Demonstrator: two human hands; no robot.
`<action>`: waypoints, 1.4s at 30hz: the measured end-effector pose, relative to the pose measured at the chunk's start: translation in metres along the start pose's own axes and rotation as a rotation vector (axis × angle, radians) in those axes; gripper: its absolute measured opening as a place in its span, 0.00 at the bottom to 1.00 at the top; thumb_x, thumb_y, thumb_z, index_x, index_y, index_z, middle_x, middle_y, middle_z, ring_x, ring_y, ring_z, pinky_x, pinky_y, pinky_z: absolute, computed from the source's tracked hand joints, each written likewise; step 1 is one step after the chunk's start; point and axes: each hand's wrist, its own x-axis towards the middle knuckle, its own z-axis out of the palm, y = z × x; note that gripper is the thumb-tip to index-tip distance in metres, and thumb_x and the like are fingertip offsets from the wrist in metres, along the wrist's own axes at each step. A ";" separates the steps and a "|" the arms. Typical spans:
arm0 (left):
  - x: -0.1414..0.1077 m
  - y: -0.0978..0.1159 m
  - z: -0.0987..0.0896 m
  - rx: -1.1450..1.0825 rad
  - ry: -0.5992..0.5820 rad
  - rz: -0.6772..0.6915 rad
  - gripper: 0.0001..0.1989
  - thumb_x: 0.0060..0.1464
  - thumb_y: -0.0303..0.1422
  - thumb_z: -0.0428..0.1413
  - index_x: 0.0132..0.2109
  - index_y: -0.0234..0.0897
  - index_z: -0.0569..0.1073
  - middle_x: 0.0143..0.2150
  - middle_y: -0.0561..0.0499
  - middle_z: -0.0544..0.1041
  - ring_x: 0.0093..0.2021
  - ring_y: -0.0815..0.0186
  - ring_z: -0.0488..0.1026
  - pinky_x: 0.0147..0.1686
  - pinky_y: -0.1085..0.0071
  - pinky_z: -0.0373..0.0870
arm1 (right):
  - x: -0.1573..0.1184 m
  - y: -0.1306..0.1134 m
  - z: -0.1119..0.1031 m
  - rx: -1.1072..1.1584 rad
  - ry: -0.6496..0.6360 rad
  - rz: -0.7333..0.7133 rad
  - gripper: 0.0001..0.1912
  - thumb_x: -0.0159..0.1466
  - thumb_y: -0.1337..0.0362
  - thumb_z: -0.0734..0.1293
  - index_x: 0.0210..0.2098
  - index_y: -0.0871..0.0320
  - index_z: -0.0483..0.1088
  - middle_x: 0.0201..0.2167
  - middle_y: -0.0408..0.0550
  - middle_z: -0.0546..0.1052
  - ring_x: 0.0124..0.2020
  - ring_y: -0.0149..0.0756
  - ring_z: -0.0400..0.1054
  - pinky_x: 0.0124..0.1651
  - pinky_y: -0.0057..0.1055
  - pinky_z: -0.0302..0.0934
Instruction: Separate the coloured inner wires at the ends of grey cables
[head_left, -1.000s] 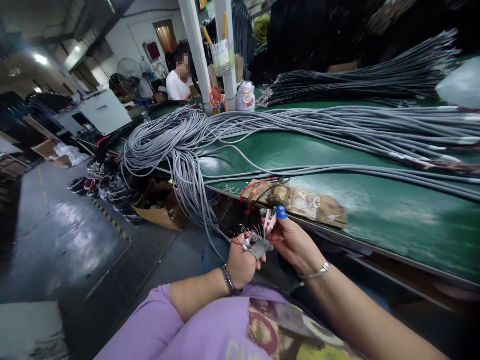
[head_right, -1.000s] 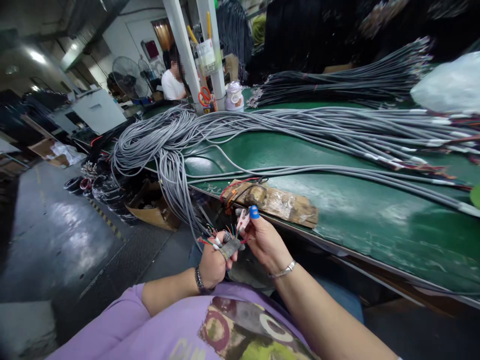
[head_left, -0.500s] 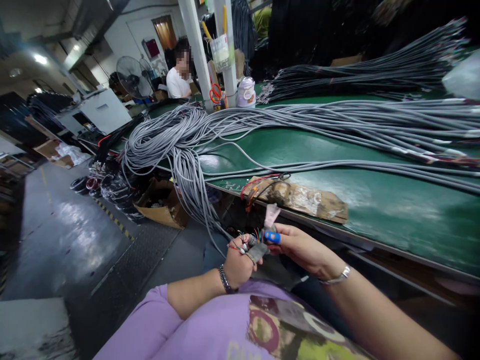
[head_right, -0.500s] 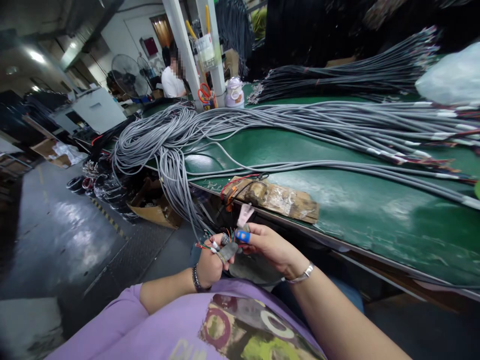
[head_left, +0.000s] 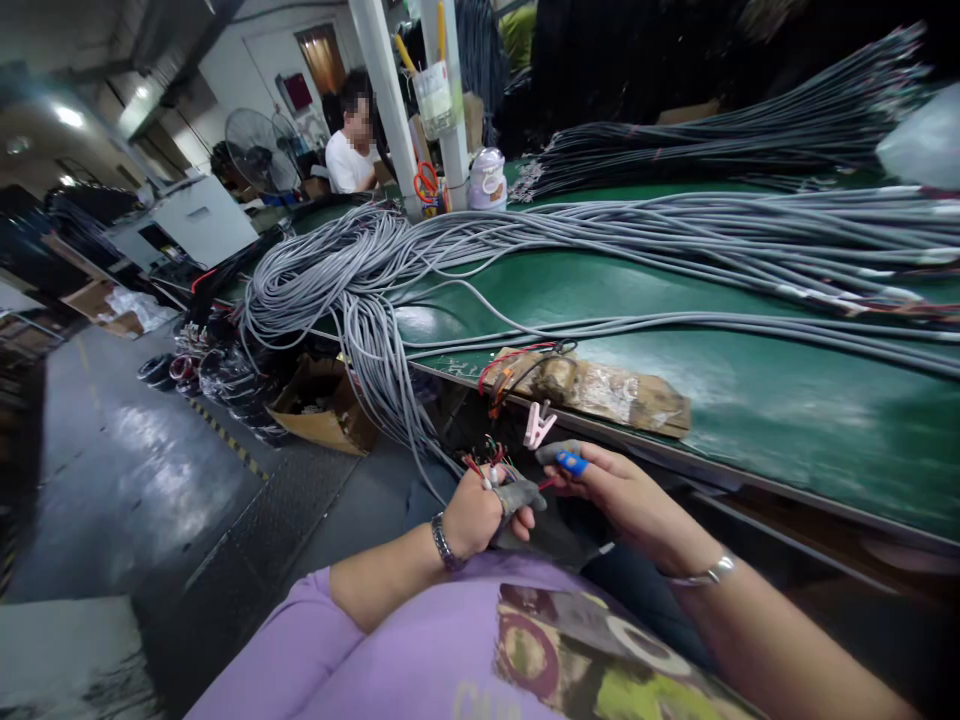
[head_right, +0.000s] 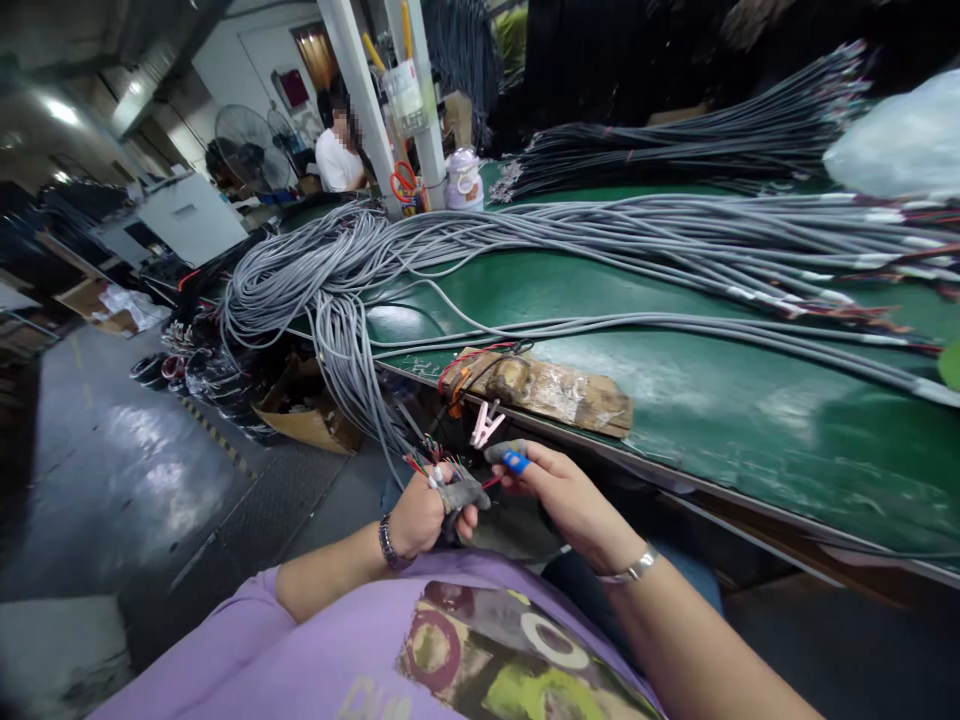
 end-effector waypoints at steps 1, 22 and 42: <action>0.001 -0.001 0.000 -0.032 0.030 0.027 0.21 0.38 0.47 0.63 0.27 0.31 0.72 0.17 0.53 0.70 0.14 0.72 0.65 0.15 0.76 0.61 | -0.001 0.004 0.001 0.068 0.030 0.026 0.19 0.51 0.50 0.73 0.34 0.58 0.73 0.29 0.46 0.75 0.27 0.32 0.66 0.34 0.31 0.63; -0.011 -0.010 -0.009 0.067 0.085 0.068 0.20 0.43 0.48 0.60 0.24 0.32 0.70 0.19 0.49 0.73 0.18 0.69 0.69 0.19 0.74 0.64 | 0.005 0.005 0.033 -0.101 -0.137 -0.006 0.19 0.53 0.47 0.70 0.24 0.56 0.65 0.15 0.42 0.71 0.19 0.34 0.64 0.24 0.31 0.57; 0.001 -0.012 -0.007 -0.274 0.298 0.143 0.20 0.41 0.47 0.62 0.28 0.32 0.69 0.18 0.52 0.71 0.17 0.70 0.69 0.18 0.76 0.60 | -0.005 0.014 0.036 -0.101 0.039 -0.038 0.21 0.49 0.47 0.73 0.21 0.57 0.67 0.18 0.41 0.64 0.21 0.29 0.53 0.25 0.29 0.50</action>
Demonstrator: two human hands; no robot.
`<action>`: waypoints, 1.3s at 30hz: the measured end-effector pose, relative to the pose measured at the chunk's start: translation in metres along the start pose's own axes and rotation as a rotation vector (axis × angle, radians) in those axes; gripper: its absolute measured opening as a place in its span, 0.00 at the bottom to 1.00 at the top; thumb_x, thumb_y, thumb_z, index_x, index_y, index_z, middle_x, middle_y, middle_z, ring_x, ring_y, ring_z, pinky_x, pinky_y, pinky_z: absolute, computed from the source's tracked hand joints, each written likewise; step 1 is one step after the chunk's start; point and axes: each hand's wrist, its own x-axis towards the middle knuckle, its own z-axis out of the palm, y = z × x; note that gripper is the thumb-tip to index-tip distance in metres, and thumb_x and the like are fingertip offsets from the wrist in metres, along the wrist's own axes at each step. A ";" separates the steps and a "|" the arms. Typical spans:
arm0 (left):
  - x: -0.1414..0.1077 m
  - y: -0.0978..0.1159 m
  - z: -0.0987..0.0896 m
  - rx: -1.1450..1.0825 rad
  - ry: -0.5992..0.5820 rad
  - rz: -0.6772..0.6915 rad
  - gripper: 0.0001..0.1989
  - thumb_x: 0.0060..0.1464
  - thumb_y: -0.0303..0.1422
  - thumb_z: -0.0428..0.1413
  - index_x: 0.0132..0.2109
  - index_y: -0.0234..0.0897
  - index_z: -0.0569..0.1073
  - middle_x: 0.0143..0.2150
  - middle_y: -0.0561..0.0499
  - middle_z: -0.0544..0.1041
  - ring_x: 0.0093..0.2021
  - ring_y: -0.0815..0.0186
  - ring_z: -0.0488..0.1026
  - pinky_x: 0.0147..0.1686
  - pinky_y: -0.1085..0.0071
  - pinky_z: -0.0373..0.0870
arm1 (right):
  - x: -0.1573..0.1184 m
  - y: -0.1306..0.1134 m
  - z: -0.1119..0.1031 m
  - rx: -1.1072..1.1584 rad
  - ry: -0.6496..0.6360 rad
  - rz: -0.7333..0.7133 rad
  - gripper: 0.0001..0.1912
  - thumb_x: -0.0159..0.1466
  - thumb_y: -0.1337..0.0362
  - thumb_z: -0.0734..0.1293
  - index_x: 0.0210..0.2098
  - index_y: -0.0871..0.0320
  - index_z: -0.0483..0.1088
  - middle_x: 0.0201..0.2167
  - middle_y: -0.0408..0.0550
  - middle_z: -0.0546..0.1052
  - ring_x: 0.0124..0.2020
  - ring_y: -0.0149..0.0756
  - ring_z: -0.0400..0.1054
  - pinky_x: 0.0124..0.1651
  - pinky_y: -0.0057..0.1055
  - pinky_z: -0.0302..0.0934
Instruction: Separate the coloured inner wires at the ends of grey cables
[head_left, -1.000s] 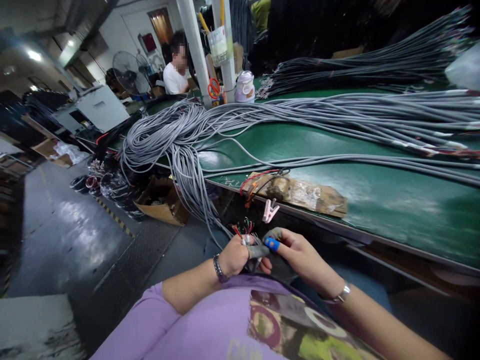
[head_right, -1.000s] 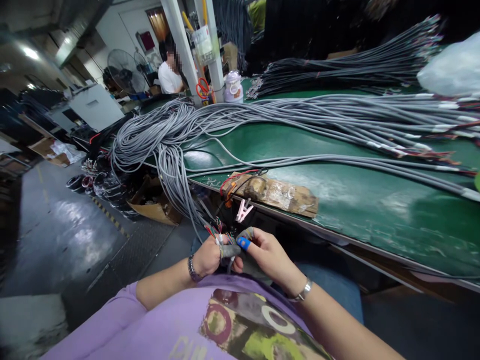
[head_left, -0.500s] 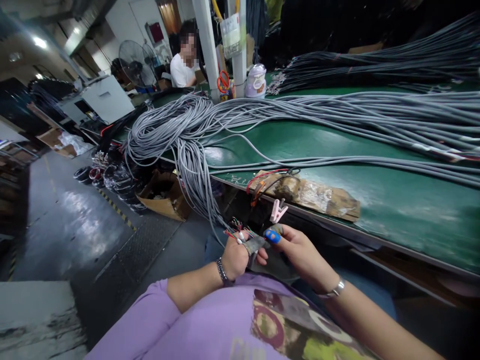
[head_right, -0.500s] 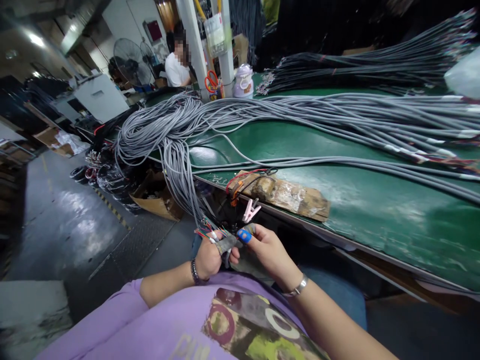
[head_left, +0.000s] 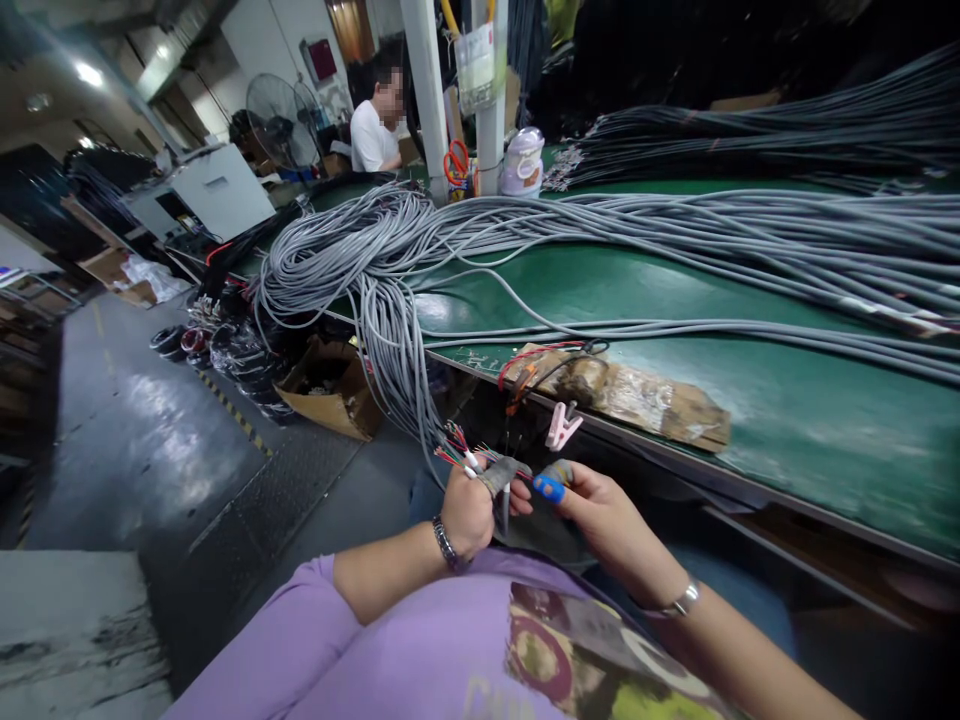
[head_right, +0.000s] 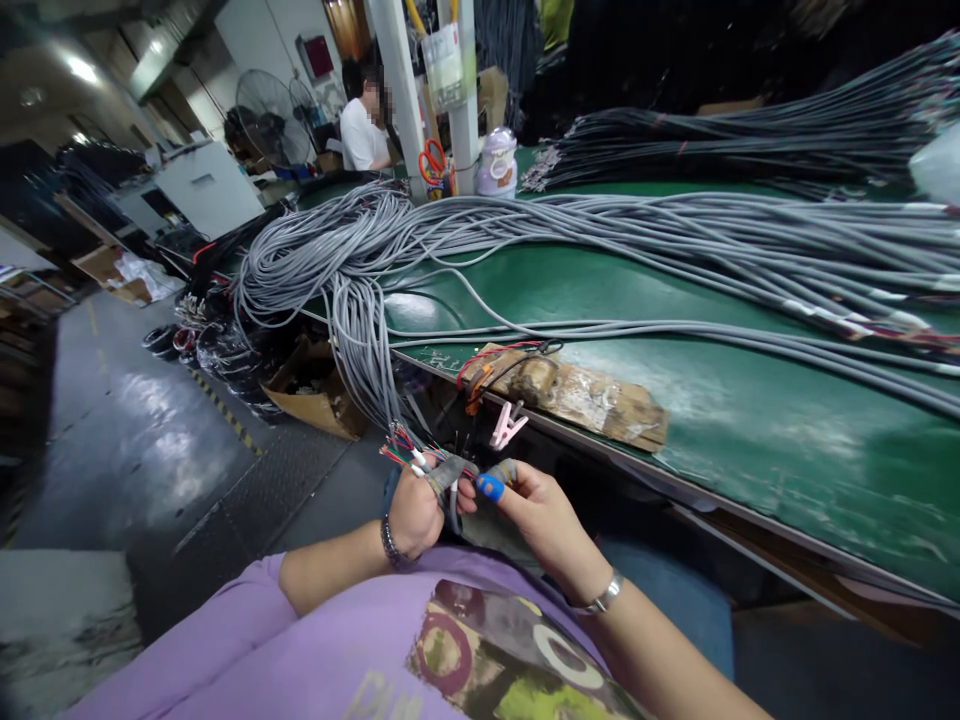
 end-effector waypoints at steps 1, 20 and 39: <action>0.000 0.000 0.000 0.003 0.000 -0.003 0.20 0.41 0.47 0.62 0.28 0.32 0.69 0.17 0.53 0.71 0.16 0.71 0.67 0.17 0.77 0.59 | -0.002 0.000 -0.001 -0.004 -0.027 -0.001 0.21 0.48 0.47 0.73 0.21 0.57 0.67 0.18 0.40 0.64 0.22 0.29 0.53 0.26 0.29 0.51; -0.008 0.023 0.031 0.001 -0.191 -0.155 0.22 0.35 0.46 0.64 0.27 0.34 0.66 0.16 0.53 0.70 0.11 0.73 0.62 0.11 0.78 0.54 | 0.033 -0.016 -0.012 -0.055 0.232 -0.196 0.28 0.58 0.36 0.58 0.23 0.55 0.65 0.19 0.43 0.66 0.23 0.34 0.58 0.29 0.31 0.55; -0.007 0.015 0.029 0.013 -0.180 -0.139 0.22 0.35 0.46 0.64 0.26 0.33 0.67 0.15 0.54 0.70 0.11 0.73 0.62 0.11 0.78 0.56 | 0.040 -0.012 -0.007 0.594 0.027 0.107 0.25 0.56 0.38 0.63 0.31 0.55 0.72 0.28 0.48 0.76 0.24 0.34 0.66 0.29 0.32 0.64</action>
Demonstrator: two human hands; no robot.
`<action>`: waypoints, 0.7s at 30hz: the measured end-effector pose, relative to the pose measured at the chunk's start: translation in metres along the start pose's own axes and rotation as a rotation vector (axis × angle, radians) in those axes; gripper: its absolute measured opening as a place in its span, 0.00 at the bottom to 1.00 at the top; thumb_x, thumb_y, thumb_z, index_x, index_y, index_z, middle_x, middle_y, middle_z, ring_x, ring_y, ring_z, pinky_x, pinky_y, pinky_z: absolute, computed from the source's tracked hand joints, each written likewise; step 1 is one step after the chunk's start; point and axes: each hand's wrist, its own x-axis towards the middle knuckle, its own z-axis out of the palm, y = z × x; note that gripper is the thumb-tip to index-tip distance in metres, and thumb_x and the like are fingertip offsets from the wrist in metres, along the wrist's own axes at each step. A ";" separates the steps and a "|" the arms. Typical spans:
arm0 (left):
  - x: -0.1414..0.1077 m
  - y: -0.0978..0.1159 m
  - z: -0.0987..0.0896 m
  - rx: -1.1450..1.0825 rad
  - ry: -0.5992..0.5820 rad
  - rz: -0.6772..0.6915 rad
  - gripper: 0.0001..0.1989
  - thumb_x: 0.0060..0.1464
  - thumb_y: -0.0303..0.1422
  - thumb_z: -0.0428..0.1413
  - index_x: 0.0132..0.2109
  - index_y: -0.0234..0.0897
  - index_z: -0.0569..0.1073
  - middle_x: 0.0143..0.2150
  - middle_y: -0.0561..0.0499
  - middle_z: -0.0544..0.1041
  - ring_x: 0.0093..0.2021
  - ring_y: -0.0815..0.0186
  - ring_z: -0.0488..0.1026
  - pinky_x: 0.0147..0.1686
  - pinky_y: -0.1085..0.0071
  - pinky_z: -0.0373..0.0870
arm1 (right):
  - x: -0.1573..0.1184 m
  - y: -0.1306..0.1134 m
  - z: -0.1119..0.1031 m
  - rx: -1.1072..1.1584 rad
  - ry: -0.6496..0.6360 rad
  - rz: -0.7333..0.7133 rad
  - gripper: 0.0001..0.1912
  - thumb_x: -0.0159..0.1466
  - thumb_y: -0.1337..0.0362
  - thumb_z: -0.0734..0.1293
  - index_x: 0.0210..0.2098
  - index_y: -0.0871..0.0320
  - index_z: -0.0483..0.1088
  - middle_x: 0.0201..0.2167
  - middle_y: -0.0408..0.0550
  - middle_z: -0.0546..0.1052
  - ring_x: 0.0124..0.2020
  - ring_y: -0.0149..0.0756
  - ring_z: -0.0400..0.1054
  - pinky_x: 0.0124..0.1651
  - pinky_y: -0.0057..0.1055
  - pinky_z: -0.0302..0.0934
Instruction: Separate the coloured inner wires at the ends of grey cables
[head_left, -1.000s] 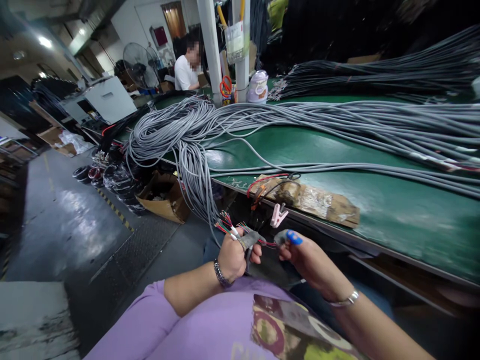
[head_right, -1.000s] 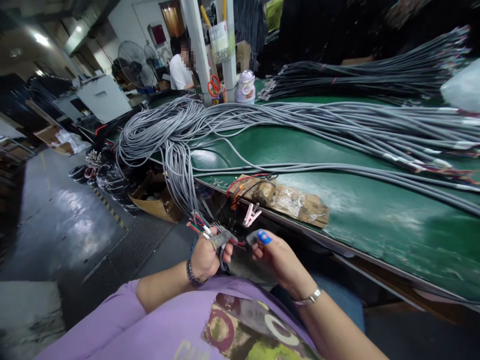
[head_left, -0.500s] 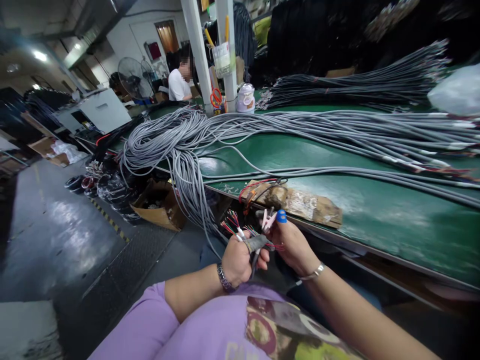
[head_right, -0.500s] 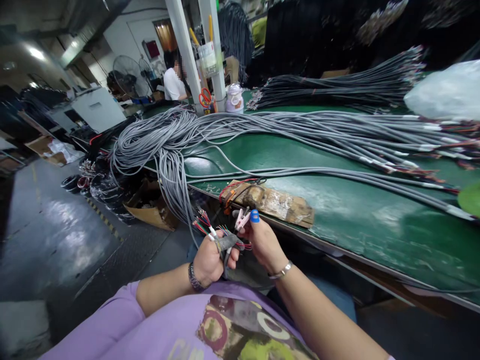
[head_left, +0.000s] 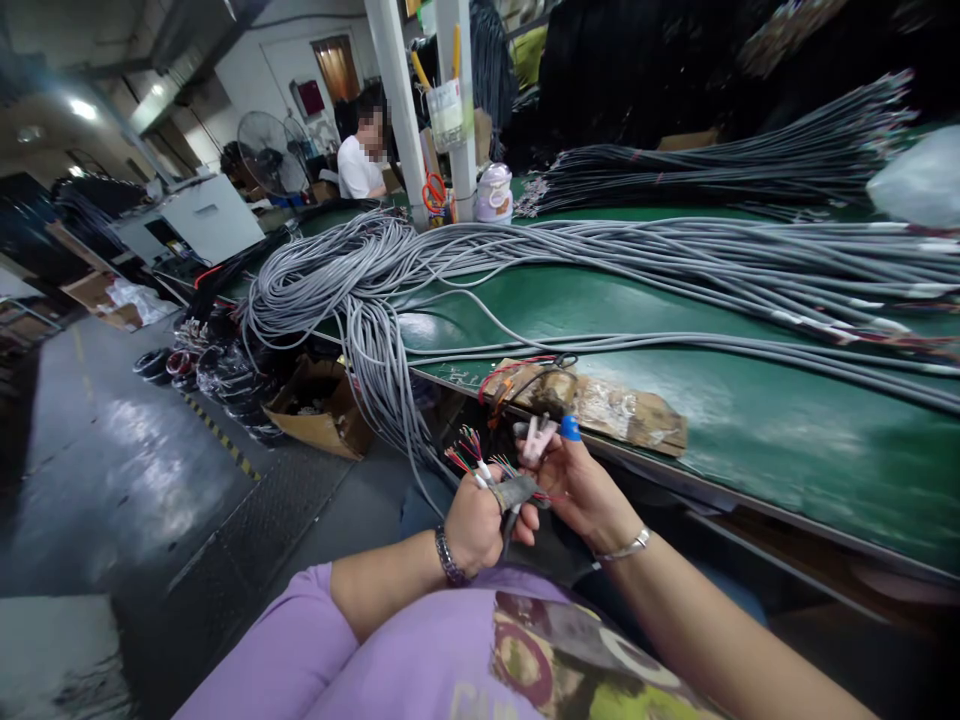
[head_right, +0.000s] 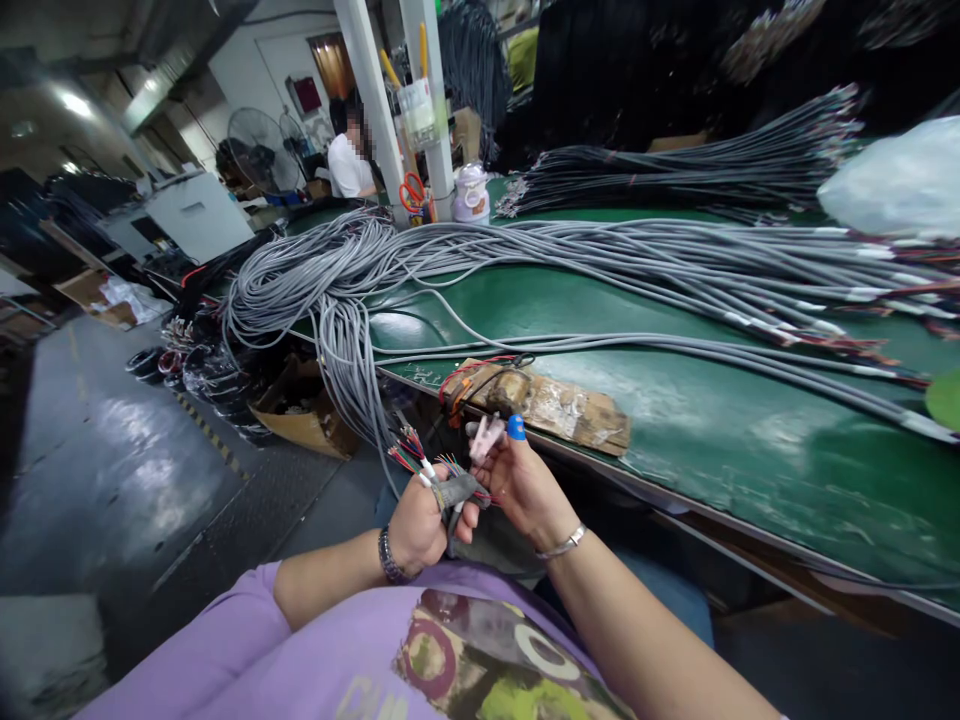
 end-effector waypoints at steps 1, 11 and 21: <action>-0.002 -0.001 -0.001 0.003 -0.002 -0.001 0.22 0.35 0.46 0.64 0.26 0.33 0.67 0.15 0.54 0.70 0.10 0.73 0.62 0.11 0.78 0.56 | -0.001 -0.001 -0.001 -0.002 -0.018 0.004 0.26 0.57 0.37 0.62 0.31 0.55 0.72 0.28 0.48 0.75 0.24 0.34 0.66 0.29 0.31 0.65; -0.007 0.002 0.000 -0.060 0.095 0.054 0.21 0.36 0.46 0.64 0.26 0.34 0.66 0.15 0.54 0.69 0.11 0.73 0.62 0.11 0.78 0.56 | 0.001 -0.005 -0.003 0.034 -0.036 -0.022 0.16 0.56 0.49 0.70 0.31 0.56 0.75 0.25 0.43 0.74 0.23 0.29 0.65 0.28 0.26 0.64; 0.001 0.000 0.007 -0.108 0.109 0.044 0.21 0.35 0.45 0.64 0.26 0.34 0.66 0.15 0.54 0.70 0.10 0.74 0.61 0.10 0.79 0.56 | 0.011 0.006 -0.005 -0.017 -0.006 -0.053 0.25 0.51 0.39 0.68 0.29 0.55 0.74 0.27 0.47 0.77 0.26 0.35 0.68 0.28 0.31 0.64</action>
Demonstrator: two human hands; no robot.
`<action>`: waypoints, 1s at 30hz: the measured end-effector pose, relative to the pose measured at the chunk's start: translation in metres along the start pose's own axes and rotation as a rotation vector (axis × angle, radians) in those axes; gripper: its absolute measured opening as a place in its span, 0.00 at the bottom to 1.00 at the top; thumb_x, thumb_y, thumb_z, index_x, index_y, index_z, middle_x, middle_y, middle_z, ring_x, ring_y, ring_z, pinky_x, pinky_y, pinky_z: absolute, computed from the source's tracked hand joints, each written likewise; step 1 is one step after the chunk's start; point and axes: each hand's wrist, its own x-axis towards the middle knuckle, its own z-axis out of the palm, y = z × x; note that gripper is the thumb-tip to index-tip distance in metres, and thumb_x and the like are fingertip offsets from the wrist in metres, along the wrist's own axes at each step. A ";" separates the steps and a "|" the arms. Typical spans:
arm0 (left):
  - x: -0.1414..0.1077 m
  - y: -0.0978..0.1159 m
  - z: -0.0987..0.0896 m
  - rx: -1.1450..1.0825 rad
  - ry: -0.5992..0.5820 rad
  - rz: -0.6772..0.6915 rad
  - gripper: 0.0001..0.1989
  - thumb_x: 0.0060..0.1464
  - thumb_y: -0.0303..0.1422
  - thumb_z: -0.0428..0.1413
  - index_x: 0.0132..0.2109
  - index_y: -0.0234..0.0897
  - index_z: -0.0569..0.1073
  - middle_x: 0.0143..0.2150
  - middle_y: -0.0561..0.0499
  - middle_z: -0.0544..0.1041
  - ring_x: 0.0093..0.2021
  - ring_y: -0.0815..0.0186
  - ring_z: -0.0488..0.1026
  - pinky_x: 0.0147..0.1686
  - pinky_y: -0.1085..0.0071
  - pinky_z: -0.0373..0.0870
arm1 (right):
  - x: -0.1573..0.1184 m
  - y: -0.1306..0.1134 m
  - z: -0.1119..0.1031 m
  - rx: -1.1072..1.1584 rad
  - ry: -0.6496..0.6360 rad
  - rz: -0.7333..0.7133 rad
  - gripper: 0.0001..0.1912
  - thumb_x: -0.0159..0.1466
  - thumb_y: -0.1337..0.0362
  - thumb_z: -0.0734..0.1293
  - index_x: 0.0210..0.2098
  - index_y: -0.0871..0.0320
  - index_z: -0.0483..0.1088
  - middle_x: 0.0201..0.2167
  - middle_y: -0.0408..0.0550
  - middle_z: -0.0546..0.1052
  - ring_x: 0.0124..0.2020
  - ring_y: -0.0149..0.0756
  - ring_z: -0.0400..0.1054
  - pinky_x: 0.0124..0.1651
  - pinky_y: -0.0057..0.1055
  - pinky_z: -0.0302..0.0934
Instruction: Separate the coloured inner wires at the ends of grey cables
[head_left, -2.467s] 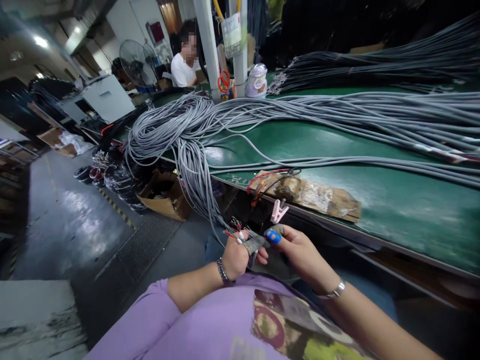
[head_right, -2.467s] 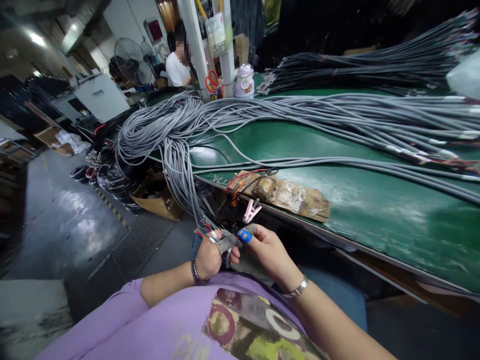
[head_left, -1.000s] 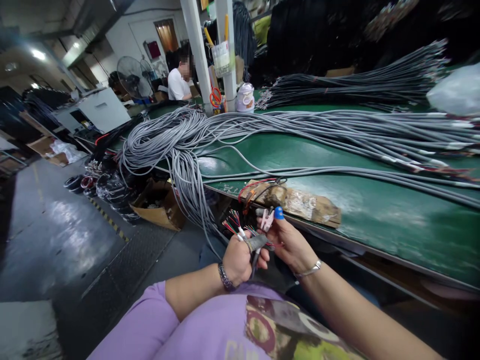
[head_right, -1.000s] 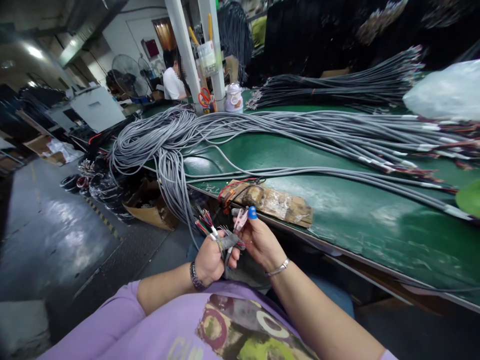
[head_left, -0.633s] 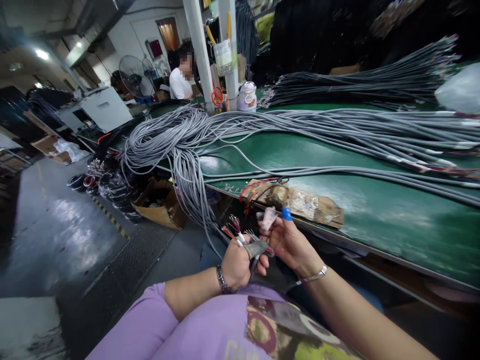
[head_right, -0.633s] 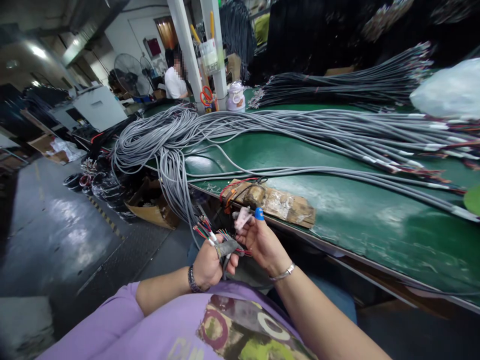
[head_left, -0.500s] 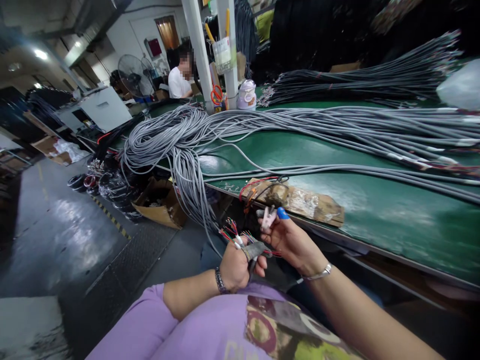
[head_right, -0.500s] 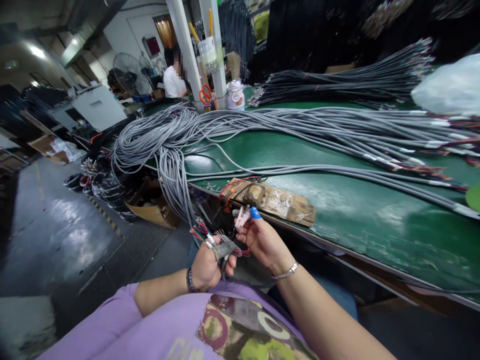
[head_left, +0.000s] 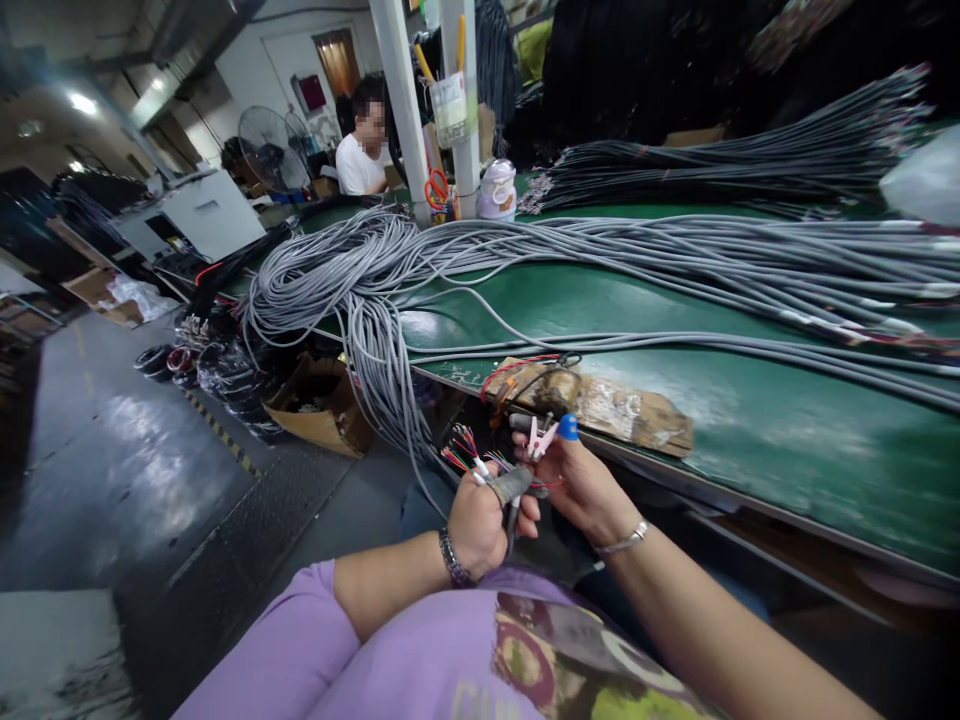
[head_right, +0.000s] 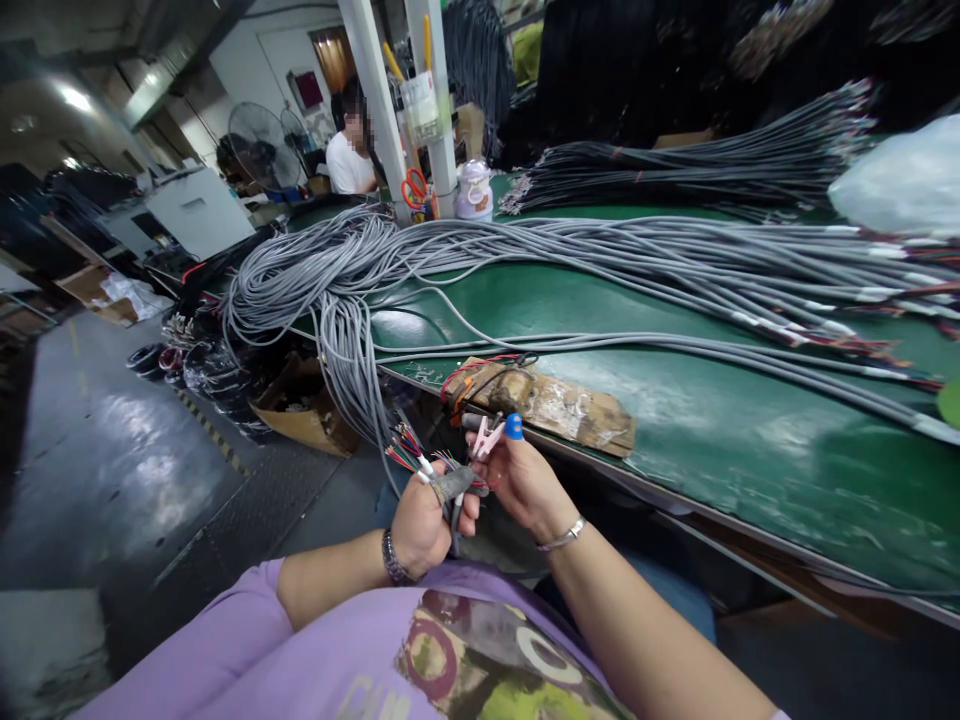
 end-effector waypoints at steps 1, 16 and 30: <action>0.001 -0.001 0.000 -0.002 0.000 0.000 0.21 0.35 0.45 0.64 0.26 0.34 0.66 0.15 0.54 0.70 0.10 0.74 0.61 0.10 0.79 0.56 | 0.001 -0.001 0.001 0.049 -0.016 0.038 0.24 0.51 0.40 0.69 0.29 0.55 0.74 0.27 0.47 0.78 0.26 0.36 0.69 0.29 0.31 0.65; -0.003 -0.008 -0.013 0.092 -0.032 0.008 0.22 0.37 0.48 0.63 0.27 0.34 0.65 0.15 0.54 0.70 0.11 0.73 0.62 0.11 0.78 0.56 | -0.009 -0.002 -0.002 0.044 -0.103 0.067 0.26 0.54 0.37 0.64 0.31 0.54 0.72 0.28 0.46 0.75 0.26 0.33 0.67 0.28 0.29 0.63; -0.002 -0.009 -0.029 0.449 -0.405 -0.279 0.21 0.34 0.45 0.65 0.24 0.31 0.69 0.17 0.48 0.72 0.16 0.66 0.70 0.18 0.72 0.69 | -0.033 -0.025 -0.002 -0.737 -0.450 0.125 0.18 0.51 0.51 0.73 0.25 0.60 0.69 0.19 0.39 0.69 0.20 0.26 0.58 0.24 0.25 0.54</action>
